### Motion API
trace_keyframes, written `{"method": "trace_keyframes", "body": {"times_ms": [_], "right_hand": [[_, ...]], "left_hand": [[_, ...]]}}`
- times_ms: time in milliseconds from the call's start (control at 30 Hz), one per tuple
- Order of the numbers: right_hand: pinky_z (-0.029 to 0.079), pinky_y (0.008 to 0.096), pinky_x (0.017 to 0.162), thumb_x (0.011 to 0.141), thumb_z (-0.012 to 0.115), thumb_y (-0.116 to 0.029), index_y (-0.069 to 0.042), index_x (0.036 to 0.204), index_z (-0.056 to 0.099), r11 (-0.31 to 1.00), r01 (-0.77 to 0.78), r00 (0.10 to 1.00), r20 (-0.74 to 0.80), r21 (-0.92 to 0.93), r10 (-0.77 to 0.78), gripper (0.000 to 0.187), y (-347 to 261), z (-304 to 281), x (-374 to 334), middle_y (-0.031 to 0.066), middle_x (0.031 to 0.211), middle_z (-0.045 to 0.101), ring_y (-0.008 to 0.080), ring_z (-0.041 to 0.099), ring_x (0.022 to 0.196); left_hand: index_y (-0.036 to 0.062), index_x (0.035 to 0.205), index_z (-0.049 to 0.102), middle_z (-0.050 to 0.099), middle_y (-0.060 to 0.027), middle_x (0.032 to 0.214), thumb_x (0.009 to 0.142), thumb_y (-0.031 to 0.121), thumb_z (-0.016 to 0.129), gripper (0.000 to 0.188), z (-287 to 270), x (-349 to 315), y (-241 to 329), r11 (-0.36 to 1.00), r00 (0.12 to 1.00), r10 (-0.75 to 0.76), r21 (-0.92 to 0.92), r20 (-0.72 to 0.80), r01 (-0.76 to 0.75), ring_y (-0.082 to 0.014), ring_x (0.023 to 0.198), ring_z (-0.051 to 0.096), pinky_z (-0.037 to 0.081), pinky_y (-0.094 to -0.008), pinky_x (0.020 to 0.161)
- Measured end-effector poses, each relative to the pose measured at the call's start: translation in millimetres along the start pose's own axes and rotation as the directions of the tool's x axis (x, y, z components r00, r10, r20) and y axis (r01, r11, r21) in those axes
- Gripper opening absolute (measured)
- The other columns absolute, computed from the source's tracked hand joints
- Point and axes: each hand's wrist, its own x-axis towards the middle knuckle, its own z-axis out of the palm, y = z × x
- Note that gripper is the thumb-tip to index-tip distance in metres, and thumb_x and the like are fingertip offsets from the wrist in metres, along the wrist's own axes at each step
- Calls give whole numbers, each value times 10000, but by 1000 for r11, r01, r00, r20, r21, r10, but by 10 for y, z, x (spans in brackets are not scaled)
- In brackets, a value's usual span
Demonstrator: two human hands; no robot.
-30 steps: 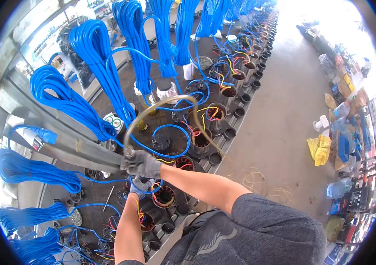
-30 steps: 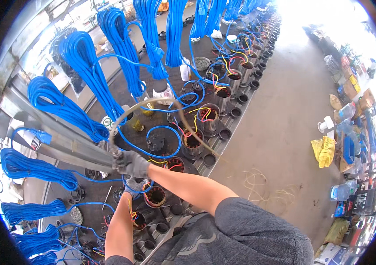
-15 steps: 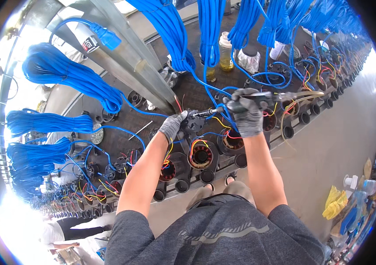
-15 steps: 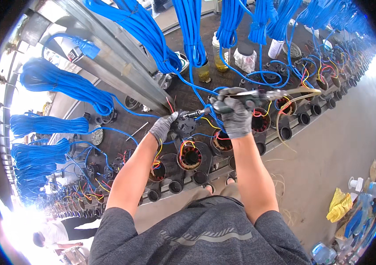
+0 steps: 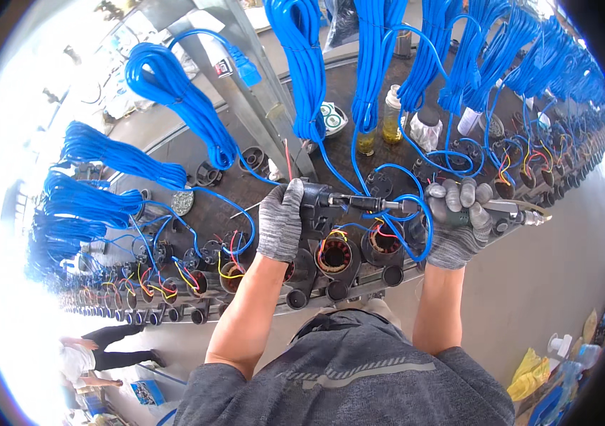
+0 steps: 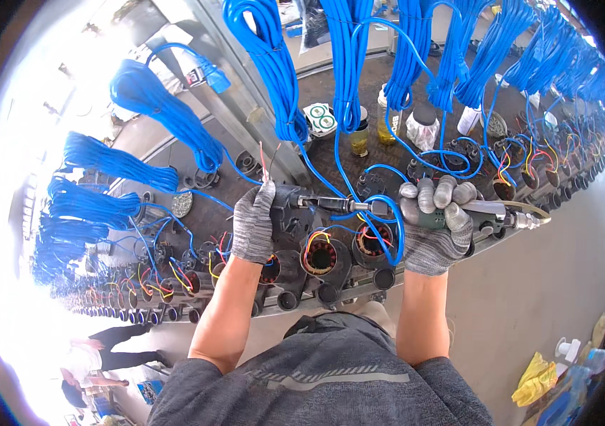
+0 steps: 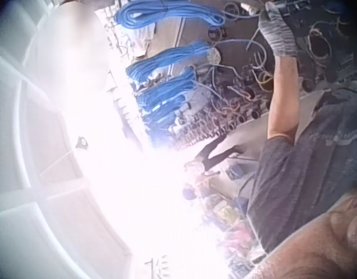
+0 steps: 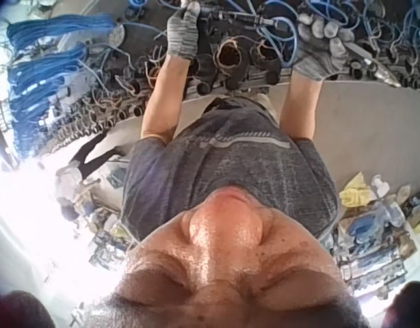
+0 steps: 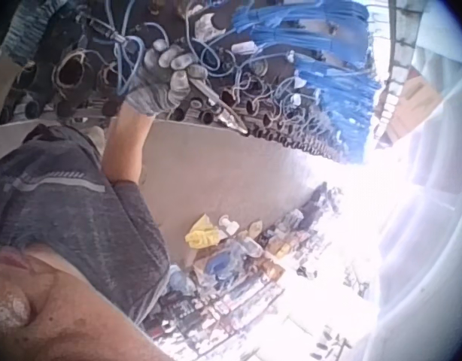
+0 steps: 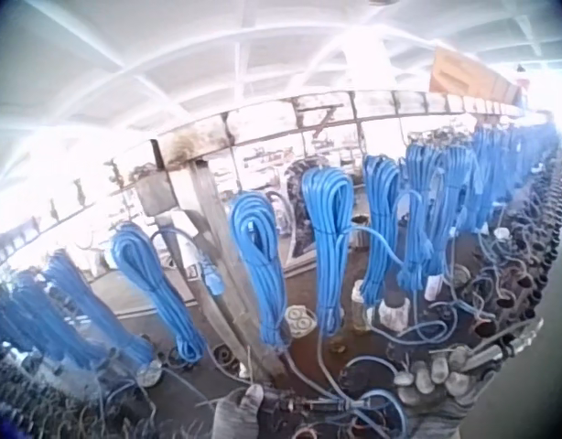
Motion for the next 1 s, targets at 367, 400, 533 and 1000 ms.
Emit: {"method": "trace_keyframes", "body": {"times_ms": [367,400,533,1000], "right_hand": [[467,461,963,876,650,-62,-113,944,660,977,-8,971,-233,214,59,86,54,-40,-68,44,954,650,201,611,884],[467,461,963,876,650,-62,-113,944,660,975,-29,973,-216,219,77,86,53,-50,-75,44,954,650,201,611,884],[476,454,965,875,650,-65,-100,930,650,956,-40,955,-272,290,122,65,50,-95,-97,43,951,650,199,615,889],[516,428,922,917,628,-106,-58,1088,655,965,-93,885,-424,243,192,179,6,-11,-60,90,1116,699,191,656,891]], "left_hand": [[-21,993,625,674,-53,801,1044,341,567,370,28,-346,-17,890,887,440,203,-142,-409,-93,725,554,484,-282,667],[-21,993,625,674,-53,801,1044,341,567,370,33,-367,-30,889,882,444,204,-160,-411,-93,725,554,484,-282,667],[2,980,628,674,-49,800,1032,350,583,355,51,-431,-37,823,815,551,282,-179,-493,-97,721,568,492,-298,672],[22,972,668,690,-69,769,981,258,647,237,-137,-419,-44,593,635,768,462,-80,-659,-164,696,605,480,-348,665]]}}
